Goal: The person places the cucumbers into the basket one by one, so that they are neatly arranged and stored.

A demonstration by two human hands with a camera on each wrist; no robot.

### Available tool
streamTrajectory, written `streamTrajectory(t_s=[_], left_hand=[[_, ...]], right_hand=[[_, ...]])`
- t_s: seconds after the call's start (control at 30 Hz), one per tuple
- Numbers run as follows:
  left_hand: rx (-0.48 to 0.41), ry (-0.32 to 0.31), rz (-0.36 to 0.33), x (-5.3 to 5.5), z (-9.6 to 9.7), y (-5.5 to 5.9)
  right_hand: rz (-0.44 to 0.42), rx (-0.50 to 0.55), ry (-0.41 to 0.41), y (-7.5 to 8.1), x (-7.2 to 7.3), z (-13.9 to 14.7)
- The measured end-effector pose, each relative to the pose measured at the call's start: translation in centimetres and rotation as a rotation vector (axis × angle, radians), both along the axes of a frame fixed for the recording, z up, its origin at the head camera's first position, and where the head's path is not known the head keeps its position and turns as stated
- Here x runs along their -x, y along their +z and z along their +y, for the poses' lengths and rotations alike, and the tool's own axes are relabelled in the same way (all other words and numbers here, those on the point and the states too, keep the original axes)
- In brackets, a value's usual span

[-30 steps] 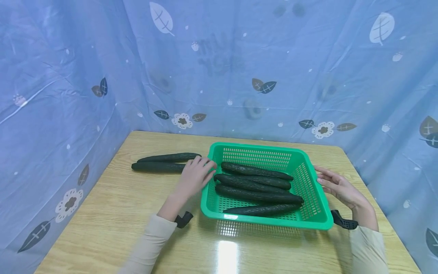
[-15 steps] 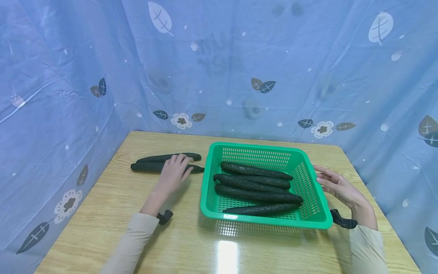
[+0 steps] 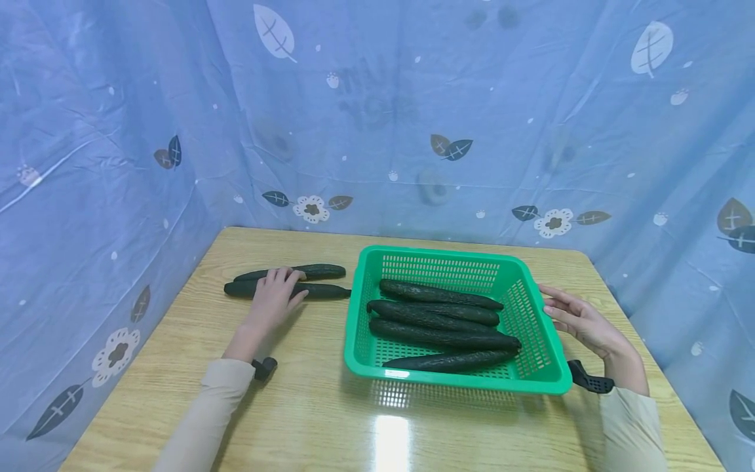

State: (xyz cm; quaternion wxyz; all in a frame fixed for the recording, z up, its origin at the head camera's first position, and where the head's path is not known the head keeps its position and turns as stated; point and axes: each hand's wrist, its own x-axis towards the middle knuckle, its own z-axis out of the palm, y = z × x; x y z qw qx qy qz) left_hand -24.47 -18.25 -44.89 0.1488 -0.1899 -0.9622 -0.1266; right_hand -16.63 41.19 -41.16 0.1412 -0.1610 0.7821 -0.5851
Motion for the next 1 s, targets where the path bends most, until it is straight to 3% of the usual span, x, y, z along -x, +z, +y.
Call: streamTrajectory(t_s=[0.3,0.73,1.0], left_hand=[[0.051,0.034,-0.122,0.6,-1.6,-0.3],[0.098,0.043,-0.195,1.1,-2.4,-0.8],[0.097,0.010,-0.208,1.2,-2.6,-1.0]], right_hand=[[0.001,0.005,-0.002,-0.1,0.1,0.1],[0.011,-0.028,-0.005,0.1,0.0,-0.1],[0.007,-0.041,-0.017,0.1,-0.2,-0.1]])
